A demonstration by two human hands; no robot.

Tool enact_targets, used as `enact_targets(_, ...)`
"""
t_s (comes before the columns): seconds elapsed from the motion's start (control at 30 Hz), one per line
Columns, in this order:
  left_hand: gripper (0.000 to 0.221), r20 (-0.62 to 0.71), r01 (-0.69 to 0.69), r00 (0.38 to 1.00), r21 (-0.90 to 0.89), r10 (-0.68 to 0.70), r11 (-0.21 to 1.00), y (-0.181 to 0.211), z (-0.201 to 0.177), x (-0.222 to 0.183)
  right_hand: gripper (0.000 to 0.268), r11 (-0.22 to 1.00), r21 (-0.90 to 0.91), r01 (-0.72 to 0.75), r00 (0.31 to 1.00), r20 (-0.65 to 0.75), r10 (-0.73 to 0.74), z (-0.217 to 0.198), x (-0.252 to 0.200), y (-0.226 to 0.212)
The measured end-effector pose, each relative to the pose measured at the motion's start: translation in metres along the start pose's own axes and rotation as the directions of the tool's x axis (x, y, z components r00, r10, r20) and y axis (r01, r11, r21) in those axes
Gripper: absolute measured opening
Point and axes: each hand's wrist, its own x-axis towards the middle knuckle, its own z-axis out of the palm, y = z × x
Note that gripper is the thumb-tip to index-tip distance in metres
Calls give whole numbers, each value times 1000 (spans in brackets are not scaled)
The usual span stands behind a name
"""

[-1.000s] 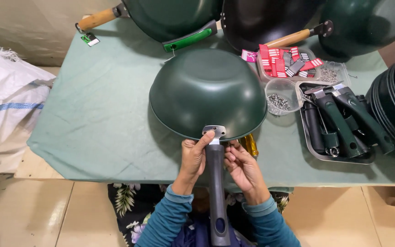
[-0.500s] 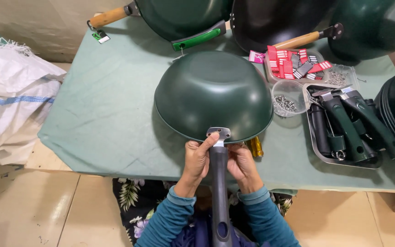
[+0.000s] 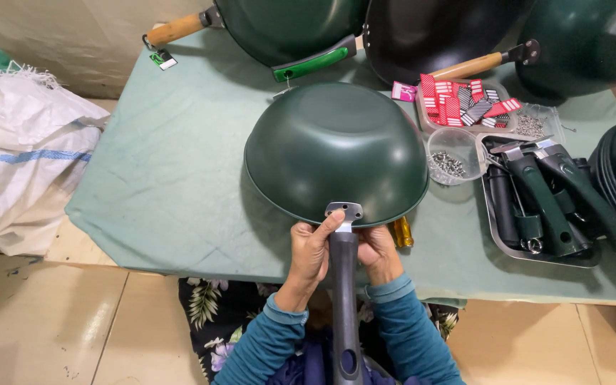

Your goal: Attaching a handle to a wok using a screwdriver and screws on a workspace table.

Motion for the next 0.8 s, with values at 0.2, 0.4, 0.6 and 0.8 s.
enact_targets(0.2,17,-3,-19,1000,22,19,1000,-9,-11,9,44,1000,-16,11,1000,-18,-11,-2,11,4)
enact_targets(0.4,20,-5,-38,999,18,38,999,11,11,-3,44,999,-32,23,999,-28,-24,-4,17,12)
enact_targets(0.6,19,1,-43,999,15,43,999,13,12,-4,44,998,-45,38,998,-41,-40,-9,23,16)
enact_targets(0.8,21,1,-50,999,28,50,998,8,11,-4,43,997,-61,54,997,-54,-57,-15,28,22)
